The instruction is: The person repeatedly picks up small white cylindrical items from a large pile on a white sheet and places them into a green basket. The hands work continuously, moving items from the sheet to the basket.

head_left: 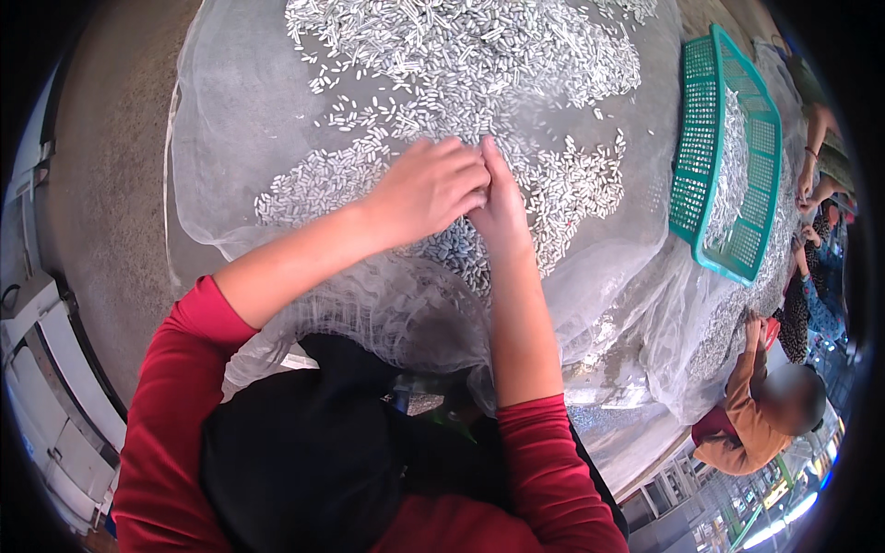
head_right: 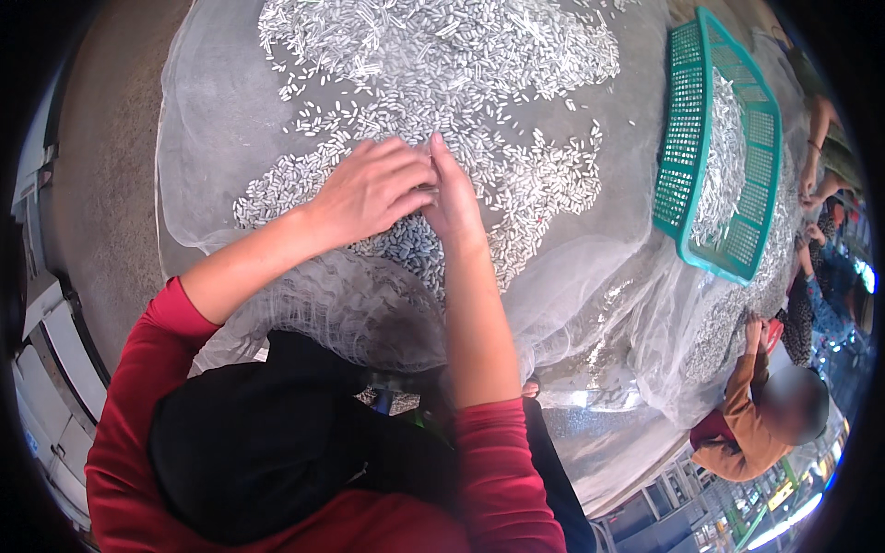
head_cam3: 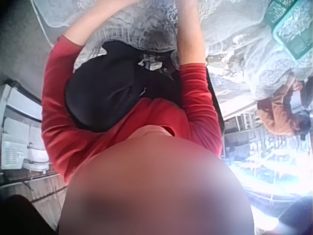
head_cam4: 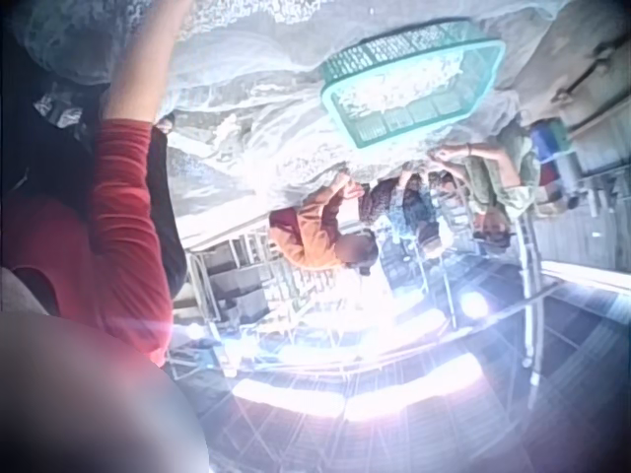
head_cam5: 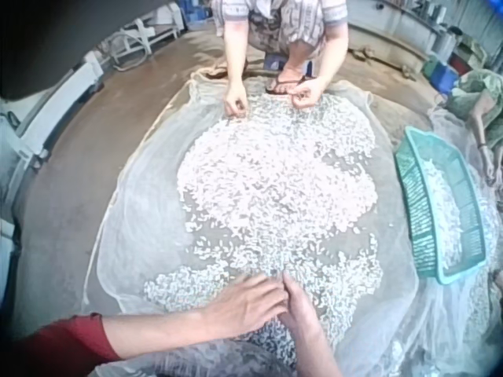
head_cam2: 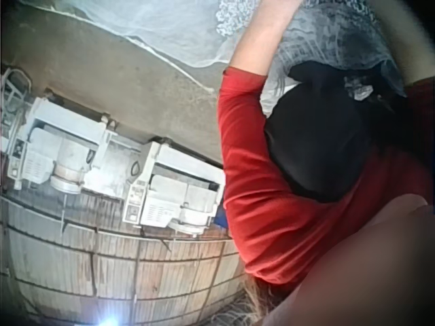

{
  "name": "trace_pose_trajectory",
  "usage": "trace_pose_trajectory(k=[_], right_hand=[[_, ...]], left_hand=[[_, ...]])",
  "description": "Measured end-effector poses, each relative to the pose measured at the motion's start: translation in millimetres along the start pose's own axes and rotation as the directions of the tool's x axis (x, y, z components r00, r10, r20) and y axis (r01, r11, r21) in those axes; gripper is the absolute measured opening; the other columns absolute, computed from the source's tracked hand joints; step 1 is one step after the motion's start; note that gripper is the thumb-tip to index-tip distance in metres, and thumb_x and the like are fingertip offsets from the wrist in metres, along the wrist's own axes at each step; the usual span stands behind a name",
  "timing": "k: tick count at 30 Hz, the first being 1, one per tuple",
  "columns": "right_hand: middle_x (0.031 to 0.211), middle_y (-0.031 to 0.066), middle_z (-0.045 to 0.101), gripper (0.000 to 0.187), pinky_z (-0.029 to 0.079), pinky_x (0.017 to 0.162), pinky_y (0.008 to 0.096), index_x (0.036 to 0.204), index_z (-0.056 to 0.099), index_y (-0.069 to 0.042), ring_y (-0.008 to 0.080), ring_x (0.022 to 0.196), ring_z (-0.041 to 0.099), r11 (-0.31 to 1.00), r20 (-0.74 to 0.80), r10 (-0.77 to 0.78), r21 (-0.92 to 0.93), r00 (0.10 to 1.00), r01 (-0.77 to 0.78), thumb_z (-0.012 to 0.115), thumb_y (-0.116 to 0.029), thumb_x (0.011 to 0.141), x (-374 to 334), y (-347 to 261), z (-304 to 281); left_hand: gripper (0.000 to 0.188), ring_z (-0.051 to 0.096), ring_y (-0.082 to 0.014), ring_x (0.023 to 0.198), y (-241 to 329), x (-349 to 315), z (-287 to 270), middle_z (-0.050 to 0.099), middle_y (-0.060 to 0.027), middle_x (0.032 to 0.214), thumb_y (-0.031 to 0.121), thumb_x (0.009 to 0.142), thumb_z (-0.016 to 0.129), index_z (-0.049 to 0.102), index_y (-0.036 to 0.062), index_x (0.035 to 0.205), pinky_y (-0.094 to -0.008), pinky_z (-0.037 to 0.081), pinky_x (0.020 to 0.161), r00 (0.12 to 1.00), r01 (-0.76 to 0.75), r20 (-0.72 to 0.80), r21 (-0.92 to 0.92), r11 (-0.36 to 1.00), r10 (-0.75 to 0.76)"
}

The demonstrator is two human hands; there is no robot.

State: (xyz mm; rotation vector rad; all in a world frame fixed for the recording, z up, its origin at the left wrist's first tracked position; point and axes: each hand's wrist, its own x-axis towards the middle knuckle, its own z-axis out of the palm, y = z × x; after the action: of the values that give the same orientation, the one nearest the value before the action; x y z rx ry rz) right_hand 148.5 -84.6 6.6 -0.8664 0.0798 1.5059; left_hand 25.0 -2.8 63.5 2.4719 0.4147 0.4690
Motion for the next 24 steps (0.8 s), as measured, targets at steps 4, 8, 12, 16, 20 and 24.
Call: trace_pose_trajectory(k=[4,8,12,16,20,24], right_hand=[[0.074,0.0073,0.063,0.018,0.048,0.055,0.0389,0.101,0.058,-0.008,0.0213,0.06,0.06,0.841,-0.222,-0.075,-0.538,0.972,-0.058,0.053,-0.024,0.095,34,-5,7],[0.081,0.0244,0.066,0.028,0.051,0.066,0.046,0.117,0.058,-0.011,0.038,0.076,0.066,-0.107,0.075,-0.458,-0.994,0.886,0.028,0.051,-0.014,0.09,44,5,24],[0.085,0.0184,0.068,0.028,0.052,0.073,0.0417,0.114,0.062,-0.01,0.0353,0.082,0.066,-0.341,0.059,0.215,-0.931,0.975,0.131,0.049,-0.013,0.089,5,13,33],[0.086,0.014,0.069,0.026,0.051,0.077,0.0405,0.109,0.066,-0.008,0.0316,0.087,0.066,0.101,0.059,0.367,-0.995,0.928,0.024,0.051,-0.013,0.088,-3,3,32],[0.083,0.0125,0.069,0.02,0.051,0.074,0.0405,0.098,0.068,-0.007,0.0304,0.083,0.066,-0.069,0.228,-0.052,-0.972,0.972,0.225,0.055,-0.014,0.085,44,4,40],[0.077,0.0079,0.066,0.017,0.05,0.068,0.0362,0.093,0.067,-0.009,0.0254,0.074,0.064,-0.512,0.4,-0.211,-0.823,0.892,0.248,0.063,-0.02,0.08,86,19,53]], left_hand=[[0.021,0.057,-0.0256,0.103,-57,6,0,0.062,-0.0088,0.105,0.004,0.083,0.059,0.062,0.0051,0.104,-0.04,0.045,0.091,0.992,0.122,0.0,0.09,0.988,-0.123],[0.036,0.055,-0.024,0.113,-108,-31,-16,0.062,-0.0055,0.113,-0.005,0.079,0.053,0.063,0.0098,0.11,-0.0406,0.043,0.099,0.998,-0.024,0.067,0.335,0.942,0.002],[0.031,0.058,-0.0232,0.105,-132,-77,-51,0.064,-0.0031,0.105,-0.008,0.076,0.053,0.065,0.0108,0.097,-0.0359,0.046,0.094,0.986,0.105,0.108,0.166,0.98,-0.124],[0.022,0.059,-0.0241,0.099,-131,-85,-68,0.064,-0.0057,0.101,-0.009,0.076,0.052,0.063,0.005,0.089,-0.0345,0.048,0.087,0.923,0.381,0.025,0.067,0.922,-0.383],[0.02,0.06,-0.0247,0.098,-124,-59,-59,0.064,-0.0069,0.101,-0.008,0.078,0.051,0.063,0.0028,0.089,-0.0336,0.048,0.086,0.906,0.414,-0.089,-0.006,0.91,-0.413],[0.02,0.061,-0.024,0.099,-116,-44,-50,0.065,-0.0071,0.101,-0.006,0.08,0.05,0.064,0.0029,0.091,-0.0333,0.048,0.087,0.913,0.392,-0.104,-0.055,0.919,-0.395]])
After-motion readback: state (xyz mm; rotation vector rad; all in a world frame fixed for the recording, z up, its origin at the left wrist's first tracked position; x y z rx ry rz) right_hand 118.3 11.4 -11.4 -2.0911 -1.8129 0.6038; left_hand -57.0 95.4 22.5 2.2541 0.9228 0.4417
